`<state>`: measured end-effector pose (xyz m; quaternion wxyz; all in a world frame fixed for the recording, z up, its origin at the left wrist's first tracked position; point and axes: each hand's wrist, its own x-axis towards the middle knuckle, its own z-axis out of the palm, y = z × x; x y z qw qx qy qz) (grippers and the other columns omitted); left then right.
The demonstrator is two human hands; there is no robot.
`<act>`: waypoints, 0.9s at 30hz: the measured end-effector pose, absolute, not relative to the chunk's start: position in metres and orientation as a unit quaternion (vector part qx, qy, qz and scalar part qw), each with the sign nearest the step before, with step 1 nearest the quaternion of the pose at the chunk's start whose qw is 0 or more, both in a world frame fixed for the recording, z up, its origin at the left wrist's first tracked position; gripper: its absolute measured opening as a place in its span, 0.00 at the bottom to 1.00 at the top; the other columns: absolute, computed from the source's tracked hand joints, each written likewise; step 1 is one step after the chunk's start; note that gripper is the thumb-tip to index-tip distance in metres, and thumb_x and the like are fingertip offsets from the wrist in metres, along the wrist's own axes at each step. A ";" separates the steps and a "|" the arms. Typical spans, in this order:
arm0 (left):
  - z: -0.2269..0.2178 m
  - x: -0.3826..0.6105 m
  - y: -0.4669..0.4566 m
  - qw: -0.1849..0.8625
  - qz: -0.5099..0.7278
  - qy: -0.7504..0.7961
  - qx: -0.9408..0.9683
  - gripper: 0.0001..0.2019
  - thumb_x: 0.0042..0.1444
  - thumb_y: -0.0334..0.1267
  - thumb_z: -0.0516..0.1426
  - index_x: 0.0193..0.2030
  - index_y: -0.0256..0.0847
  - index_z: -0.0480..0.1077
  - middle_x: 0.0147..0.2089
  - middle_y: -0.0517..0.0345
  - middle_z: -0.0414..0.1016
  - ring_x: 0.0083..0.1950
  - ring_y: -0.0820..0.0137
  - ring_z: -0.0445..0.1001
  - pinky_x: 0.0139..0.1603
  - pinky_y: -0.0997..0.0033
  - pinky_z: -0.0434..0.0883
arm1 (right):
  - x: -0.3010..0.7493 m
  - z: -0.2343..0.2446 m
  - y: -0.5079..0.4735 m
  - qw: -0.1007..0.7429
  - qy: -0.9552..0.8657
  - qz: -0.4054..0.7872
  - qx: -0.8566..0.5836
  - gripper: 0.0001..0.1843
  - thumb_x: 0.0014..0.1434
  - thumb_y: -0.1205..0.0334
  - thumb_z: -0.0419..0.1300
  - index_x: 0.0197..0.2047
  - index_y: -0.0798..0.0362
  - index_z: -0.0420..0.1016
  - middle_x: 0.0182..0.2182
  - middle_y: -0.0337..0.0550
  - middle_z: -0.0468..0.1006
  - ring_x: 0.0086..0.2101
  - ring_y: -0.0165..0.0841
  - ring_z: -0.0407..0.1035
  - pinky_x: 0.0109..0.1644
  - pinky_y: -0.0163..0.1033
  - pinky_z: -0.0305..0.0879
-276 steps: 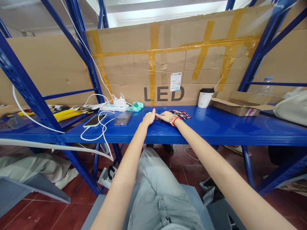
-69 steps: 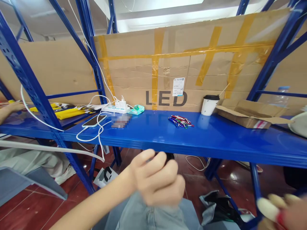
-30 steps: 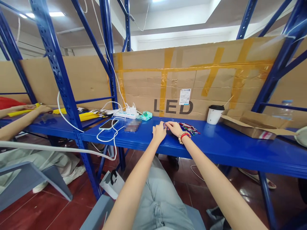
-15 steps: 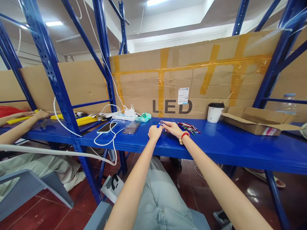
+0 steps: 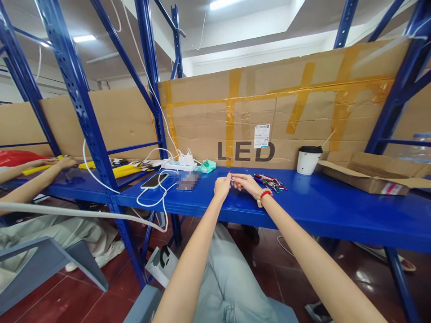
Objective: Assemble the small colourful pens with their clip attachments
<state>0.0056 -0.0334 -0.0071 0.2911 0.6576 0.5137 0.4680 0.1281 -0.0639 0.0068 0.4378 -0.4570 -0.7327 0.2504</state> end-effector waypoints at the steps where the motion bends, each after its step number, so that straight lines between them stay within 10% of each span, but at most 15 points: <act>1: -0.006 0.004 -0.035 0.276 0.470 0.530 0.649 0.26 0.60 0.53 0.43 0.20 0.40 0.69 0.22 0.57 0.71 0.30 0.70 0.72 0.34 0.71 0.67 | 0.128 0.007 -0.065 0.427 -0.744 0.239 -0.455 0.20 0.55 0.50 0.52 0.36 0.59 0.75 0.22 0.43 0.70 0.21 0.28 0.58 0.28 0.36 0.59; 27: -0.005 0.001 -0.030 0.209 0.426 0.566 0.674 0.24 0.58 0.48 0.43 0.17 0.41 0.67 0.24 0.56 0.74 0.30 0.67 0.73 0.34 0.70 0.64 | 0.133 0.003 -0.060 0.352 -0.812 0.068 -0.461 0.20 0.59 0.56 0.48 0.34 0.58 0.78 0.26 0.42 0.76 0.26 0.30 0.61 0.32 0.35 0.57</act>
